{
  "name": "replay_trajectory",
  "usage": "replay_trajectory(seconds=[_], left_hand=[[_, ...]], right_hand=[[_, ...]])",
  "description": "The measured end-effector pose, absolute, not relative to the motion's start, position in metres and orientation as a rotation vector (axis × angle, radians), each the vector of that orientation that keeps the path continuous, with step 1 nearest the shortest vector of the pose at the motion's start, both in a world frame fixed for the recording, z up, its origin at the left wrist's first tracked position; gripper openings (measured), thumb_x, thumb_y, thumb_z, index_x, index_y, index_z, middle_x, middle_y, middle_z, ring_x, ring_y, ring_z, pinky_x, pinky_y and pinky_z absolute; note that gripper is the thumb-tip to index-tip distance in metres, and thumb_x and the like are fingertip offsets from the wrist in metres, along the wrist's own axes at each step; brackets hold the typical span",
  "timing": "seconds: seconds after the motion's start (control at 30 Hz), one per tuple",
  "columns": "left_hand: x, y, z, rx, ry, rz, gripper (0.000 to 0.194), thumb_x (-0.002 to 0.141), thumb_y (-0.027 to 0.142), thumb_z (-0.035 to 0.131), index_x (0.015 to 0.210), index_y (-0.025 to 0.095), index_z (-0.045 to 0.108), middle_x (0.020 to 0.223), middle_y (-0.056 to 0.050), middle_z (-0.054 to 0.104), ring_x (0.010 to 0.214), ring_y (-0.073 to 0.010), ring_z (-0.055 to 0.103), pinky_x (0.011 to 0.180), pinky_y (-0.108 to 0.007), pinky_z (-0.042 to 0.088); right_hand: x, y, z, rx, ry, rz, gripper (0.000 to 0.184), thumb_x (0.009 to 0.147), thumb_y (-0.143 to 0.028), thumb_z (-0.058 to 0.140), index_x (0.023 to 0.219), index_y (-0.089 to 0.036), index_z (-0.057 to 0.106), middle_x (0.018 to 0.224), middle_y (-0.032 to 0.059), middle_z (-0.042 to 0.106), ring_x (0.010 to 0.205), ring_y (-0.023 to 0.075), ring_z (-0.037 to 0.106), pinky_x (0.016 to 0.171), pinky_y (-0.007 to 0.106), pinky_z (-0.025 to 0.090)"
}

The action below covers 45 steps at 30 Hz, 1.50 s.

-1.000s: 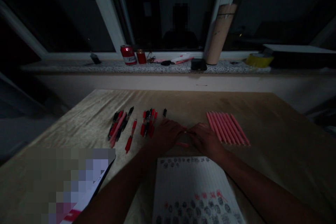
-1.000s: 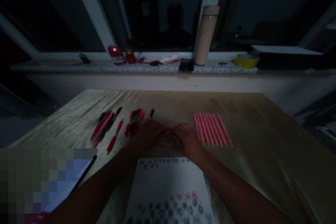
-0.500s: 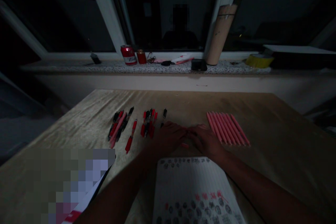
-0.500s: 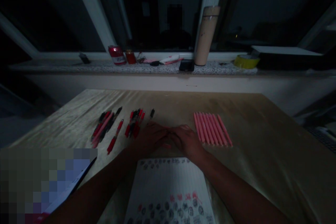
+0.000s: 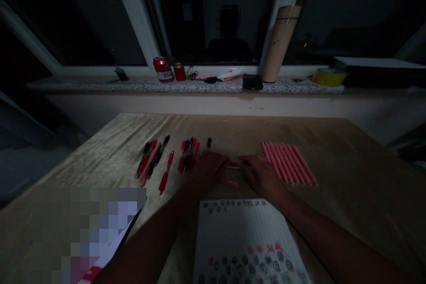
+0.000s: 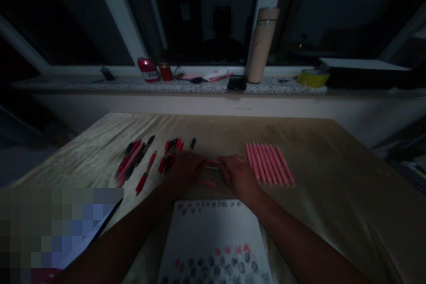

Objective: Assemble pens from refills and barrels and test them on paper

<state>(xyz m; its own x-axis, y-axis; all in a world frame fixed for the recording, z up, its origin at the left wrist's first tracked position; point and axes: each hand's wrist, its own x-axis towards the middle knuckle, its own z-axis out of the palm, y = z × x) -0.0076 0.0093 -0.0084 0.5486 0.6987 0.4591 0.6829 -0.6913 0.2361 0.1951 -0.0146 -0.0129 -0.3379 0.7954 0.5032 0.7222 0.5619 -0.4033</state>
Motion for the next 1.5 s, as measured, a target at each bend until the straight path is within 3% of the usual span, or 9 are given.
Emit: replay_trajectory(seconds=[0.27,0.53,0.87,1.07,1.3,1.5], left_hand=[[-0.007,0.008,-0.007,2.698,1.240,0.863,0.026,0.093,0.026,0.039,0.111,0.016,0.055,0.102,-0.005,0.067,0.093,-0.0172,0.060,0.089,-0.034,0.038],[-0.006,0.006,-0.006,2.754,1.134,0.738,0.026,0.093,0.029,0.039,0.105,0.019,0.060,0.094,-0.003,0.067,0.089,-0.0175,0.059,0.088,-0.035,0.039],[-0.002,0.002,-0.007,2.817,0.930,0.695,0.025,0.090,0.030,0.045,0.110,0.019,0.056,0.102,-0.005,0.066,0.095,-0.0172,0.059,0.088,-0.034,0.040],[0.004,-0.001,0.001,2.711,1.083,0.652,0.020,0.090,0.022,0.043,0.101,0.017,0.059,0.098,-0.004,0.067,0.090,-0.0174,0.060,0.086,-0.034,0.042],[0.004,-0.005,0.007,2.651,1.119,0.658,0.021,0.091,0.030,0.042,0.099,0.017,0.057,0.097,-0.006,0.066,0.089,-0.0192,0.059,0.084,-0.035,0.043],[0.003,-0.007,0.005,2.634,1.114,0.569,0.042,0.077,0.037,0.061,0.112,0.017,0.051,0.094,-0.005,0.065,0.086,-0.0220,0.059,0.078,-0.034,0.045]], right_hand=[[0.194,-0.015,-0.013,-1.288,-2.210,0.141,0.017,0.088,-0.023,0.049,0.097,-0.016,0.062,0.089,0.0091,0.065,0.087,0.0231,0.056,0.078,0.038,0.044],[0.193,-0.018,-0.010,-1.117,-2.140,0.181,0.017,0.088,-0.022,0.049,0.100,-0.017,0.059,0.089,0.0082,0.065,0.085,0.0219,0.056,0.077,0.037,0.044],[0.193,-0.019,-0.011,-1.067,-2.212,0.185,0.020,0.085,-0.017,0.049,0.103,-0.015,0.058,0.089,0.0103,0.064,0.085,0.0223,0.056,0.076,0.037,0.045],[0.194,-0.018,-0.011,-0.964,-2.212,0.189,0.024,0.088,-0.018,0.045,0.107,-0.018,0.060,0.084,0.0077,0.066,0.079,0.0202,0.058,0.072,0.034,0.045],[0.195,-0.018,-0.013,-0.970,-2.215,0.167,0.024,0.090,-0.021,0.046,0.107,-0.021,0.062,0.082,0.0061,0.066,0.079,0.0195,0.058,0.073,0.034,0.045],[0.194,-0.020,-0.011,-1.032,-2.141,0.163,0.022,0.088,-0.021,0.047,0.102,-0.020,0.063,0.083,0.0064,0.066,0.079,0.0200,0.059,0.075,0.035,0.045]])
